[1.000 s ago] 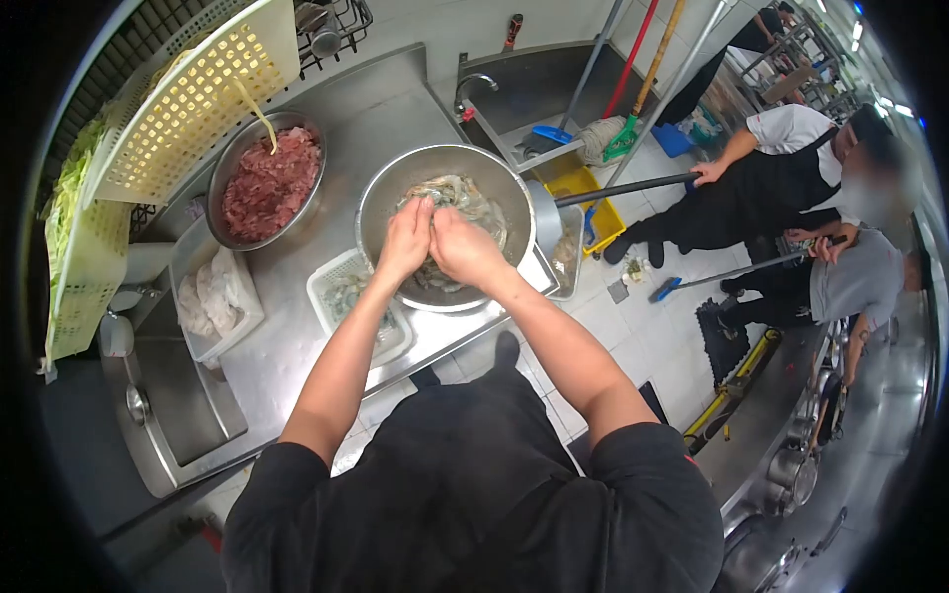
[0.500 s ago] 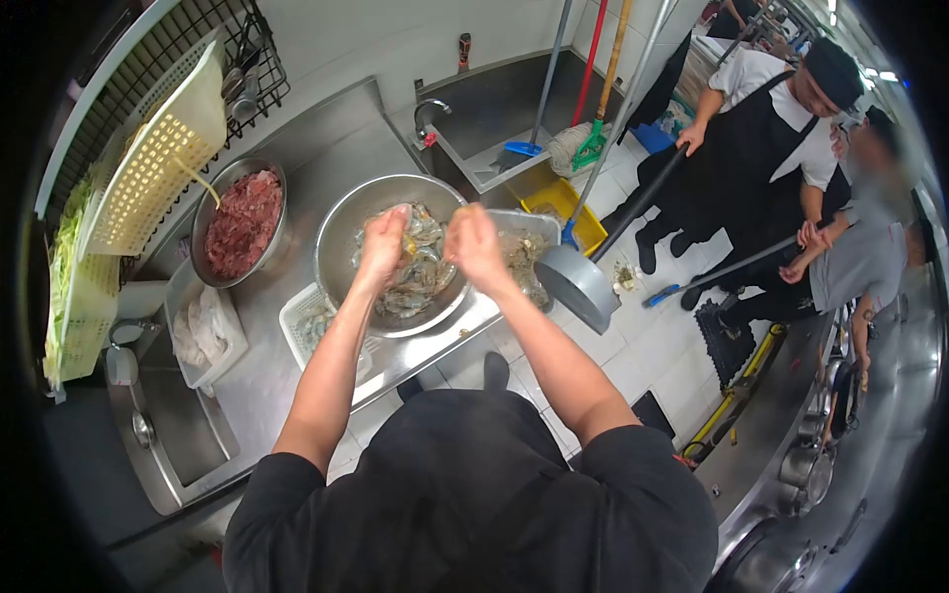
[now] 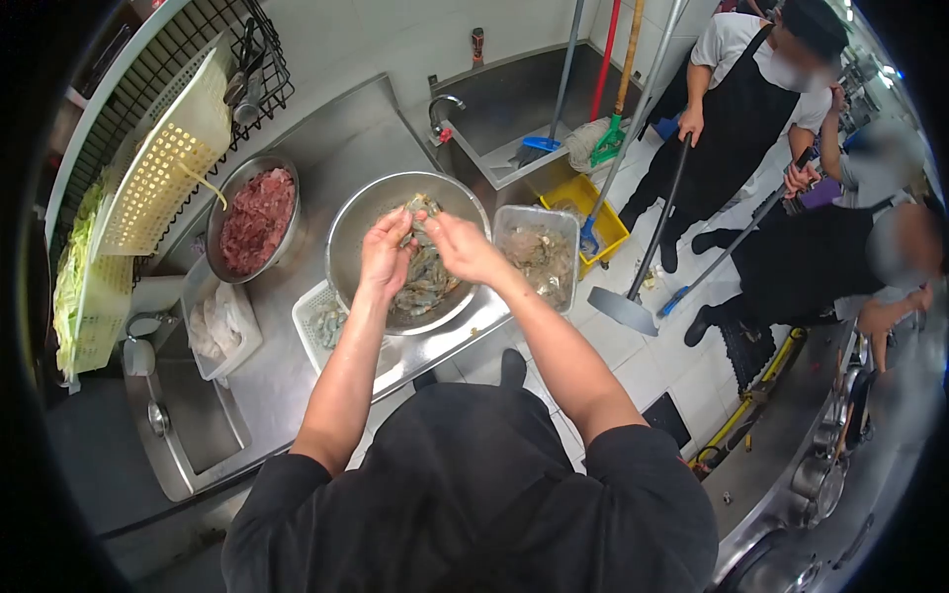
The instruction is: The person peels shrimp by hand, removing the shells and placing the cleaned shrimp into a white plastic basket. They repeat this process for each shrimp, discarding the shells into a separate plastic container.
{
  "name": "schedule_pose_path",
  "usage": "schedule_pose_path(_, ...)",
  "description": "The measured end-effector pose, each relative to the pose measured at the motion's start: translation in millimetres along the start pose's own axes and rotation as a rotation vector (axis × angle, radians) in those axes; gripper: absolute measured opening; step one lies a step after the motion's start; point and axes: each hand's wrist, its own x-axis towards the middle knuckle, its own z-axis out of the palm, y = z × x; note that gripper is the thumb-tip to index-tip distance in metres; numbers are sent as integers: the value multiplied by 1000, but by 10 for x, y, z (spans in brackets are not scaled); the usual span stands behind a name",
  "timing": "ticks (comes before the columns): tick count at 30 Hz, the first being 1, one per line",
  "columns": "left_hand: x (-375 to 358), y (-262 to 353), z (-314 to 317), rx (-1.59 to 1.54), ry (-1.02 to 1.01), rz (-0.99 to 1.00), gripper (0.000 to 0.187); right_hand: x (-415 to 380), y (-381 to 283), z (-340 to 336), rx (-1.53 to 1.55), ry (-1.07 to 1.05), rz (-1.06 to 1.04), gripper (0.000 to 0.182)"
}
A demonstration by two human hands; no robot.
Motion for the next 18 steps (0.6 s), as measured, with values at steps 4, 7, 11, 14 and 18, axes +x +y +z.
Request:
schedule_pose_path(4, -31, 11, 52, -183, 35, 25, 26, 122, 3, 351, 15, 162, -191, 27)
schedule_pose_path(7, -62, 92, 22, -237, 18, 19, 28, 130, -2, 472, -4, 191, -176, 26)
schedule_pose_path(11, -9, 174, -96, -314, -28, -27, 28, 104, -204, 492, 45, 159, -125, 21)
schedule_pose_path(14, 12, 158, -109, -291, 33, 1, 28, 62, -154, 514, -23, 161, -96, 16)
schedule_pose_path(18, 93, 131, -199, -302, 108, -10, 30, -149, -76, 238, -107, 291, -97, 15)
